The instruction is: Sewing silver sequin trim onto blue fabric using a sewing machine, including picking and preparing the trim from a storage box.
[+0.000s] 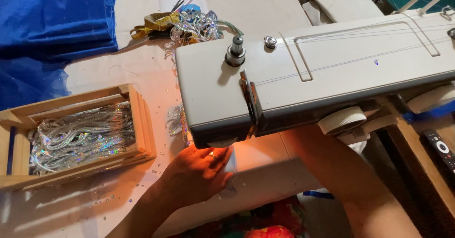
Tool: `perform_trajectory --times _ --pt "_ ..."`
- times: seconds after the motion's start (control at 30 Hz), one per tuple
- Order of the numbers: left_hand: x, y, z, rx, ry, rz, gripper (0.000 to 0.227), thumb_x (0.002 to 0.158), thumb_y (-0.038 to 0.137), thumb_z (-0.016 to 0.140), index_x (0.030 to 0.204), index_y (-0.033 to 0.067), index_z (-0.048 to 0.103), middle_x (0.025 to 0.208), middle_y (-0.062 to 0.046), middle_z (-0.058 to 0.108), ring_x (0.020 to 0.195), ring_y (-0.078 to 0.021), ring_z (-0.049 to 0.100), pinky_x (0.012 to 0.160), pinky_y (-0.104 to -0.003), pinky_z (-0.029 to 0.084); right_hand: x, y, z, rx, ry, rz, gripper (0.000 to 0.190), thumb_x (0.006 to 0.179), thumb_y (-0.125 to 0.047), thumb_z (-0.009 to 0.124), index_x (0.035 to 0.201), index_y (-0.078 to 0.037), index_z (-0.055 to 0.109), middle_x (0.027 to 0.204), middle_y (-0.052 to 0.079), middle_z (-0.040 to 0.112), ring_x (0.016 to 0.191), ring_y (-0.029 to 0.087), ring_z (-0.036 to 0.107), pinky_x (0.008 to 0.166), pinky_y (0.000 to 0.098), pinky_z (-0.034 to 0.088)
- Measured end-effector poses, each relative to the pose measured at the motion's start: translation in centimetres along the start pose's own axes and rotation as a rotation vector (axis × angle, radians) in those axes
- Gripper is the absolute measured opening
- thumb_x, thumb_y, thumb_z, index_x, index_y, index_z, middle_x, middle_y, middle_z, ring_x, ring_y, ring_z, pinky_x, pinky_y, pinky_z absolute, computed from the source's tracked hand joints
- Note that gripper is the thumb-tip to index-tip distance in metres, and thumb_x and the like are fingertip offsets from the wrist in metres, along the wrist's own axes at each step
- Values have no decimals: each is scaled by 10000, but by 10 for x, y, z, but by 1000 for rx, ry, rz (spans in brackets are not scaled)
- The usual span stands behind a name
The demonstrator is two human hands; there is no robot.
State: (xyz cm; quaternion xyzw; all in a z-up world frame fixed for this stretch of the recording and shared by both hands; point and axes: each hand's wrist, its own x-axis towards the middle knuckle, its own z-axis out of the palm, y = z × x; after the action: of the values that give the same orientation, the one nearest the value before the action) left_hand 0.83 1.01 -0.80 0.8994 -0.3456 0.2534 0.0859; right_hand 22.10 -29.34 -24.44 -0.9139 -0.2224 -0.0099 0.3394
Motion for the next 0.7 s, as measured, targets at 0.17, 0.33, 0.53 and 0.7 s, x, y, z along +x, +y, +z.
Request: perform_trajectory --times 0.17,0.33,0.53,0.7 --pt "0 -2 1 -7 12 6 432 918 321 625 1181 -21 646 1174 -131 691 845 -225 664 606 -342 450 -2 2 4 28 -7 25 47 906 -128 594 889 -96 625 815 61 606 810 197 551 700 372 455" --pt "0 -3 5 -44 38 4 406 901 310 664 1137 -20 678 1103 -105 718 821 -223 675 639 -359 486 -5 6 7 55 -11 51 64 909 -138 590 886 -97 633 805 59 606 800 190 550 695 364 453" --pt "7 -5 1 0 10 -11 514 870 355 683 1226 -14 642 1192 -92 687 995 -245 652 737 -380 522 -11 -5 2 87 -19 77 84 911 -151 585 883 -98 643 793 55 605 787 183 549 688 355 452" --pt "4 -4 3 6 -25 -27 596 842 425 725 1257 6 636 1233 -58 674 1039 -238 640 776 -383 522 -14 -8 -2 114 -23 98 100 914 -161 580 880 -99 651 783 53 605 777 177 548 682 348 450"
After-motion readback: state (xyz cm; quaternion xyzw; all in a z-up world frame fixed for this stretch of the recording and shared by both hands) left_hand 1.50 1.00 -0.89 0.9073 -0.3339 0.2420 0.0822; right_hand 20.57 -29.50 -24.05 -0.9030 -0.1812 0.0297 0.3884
